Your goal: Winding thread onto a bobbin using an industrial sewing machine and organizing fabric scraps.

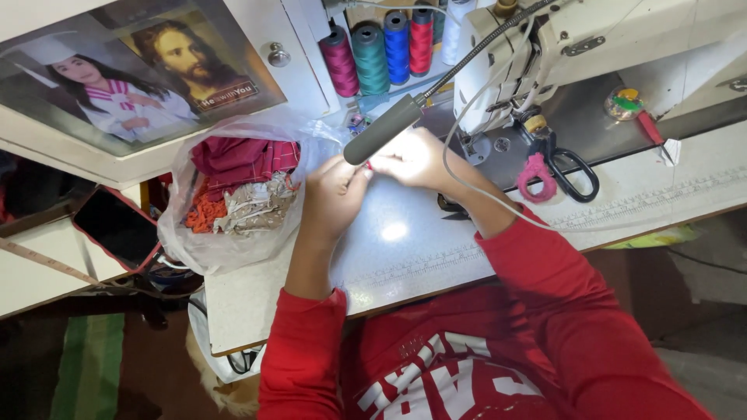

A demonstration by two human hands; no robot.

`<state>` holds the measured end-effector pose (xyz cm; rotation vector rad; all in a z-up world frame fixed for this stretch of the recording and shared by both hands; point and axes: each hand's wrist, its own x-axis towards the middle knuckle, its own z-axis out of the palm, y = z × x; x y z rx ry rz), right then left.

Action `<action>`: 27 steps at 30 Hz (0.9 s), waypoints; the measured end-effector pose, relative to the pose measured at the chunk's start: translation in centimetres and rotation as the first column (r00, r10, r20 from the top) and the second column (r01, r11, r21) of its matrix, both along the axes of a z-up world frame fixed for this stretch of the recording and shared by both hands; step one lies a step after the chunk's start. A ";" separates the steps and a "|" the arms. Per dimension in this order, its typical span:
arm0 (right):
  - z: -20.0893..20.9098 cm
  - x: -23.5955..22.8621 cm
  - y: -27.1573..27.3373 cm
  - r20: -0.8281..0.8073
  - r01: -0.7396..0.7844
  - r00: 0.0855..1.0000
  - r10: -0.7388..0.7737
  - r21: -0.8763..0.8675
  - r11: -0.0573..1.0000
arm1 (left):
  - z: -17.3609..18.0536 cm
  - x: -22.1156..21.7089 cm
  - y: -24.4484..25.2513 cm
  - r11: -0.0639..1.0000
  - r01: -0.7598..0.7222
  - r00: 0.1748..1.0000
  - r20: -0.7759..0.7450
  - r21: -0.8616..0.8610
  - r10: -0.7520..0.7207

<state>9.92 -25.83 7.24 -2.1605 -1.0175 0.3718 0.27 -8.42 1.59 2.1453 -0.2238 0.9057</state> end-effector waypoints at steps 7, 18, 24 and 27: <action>-6.2 3.7 0.9 -0.104 -0.012 0.995 0.003 -0.085 0.996 | 1.2 -0.3 0.1 0.999 -0.043 0.999 0.018 -0.009 0.043; -8.2 5.8 0.7 -0.048 0.018 0.999 -0.021 -0.074 0.997 | 1.4 -0.7 -0.5 0.995 0.067 0.998 0.014 -0.075 -0.066; -3.0 2.4 -0.1 -0.366 -0.235 0.906 0.213 -0.017 0.972 | 0.1 0.0 0.8 0.989 -0.091 0.996 0.035 0.116 0.088; -11.0 7.9 1.4 -0.065 -0.026 0.998 0.025 -0.017 1.000 | 3.2 -1.3 -1.5 0.990 0.142 0.982 -0.126 -0.025 -0.144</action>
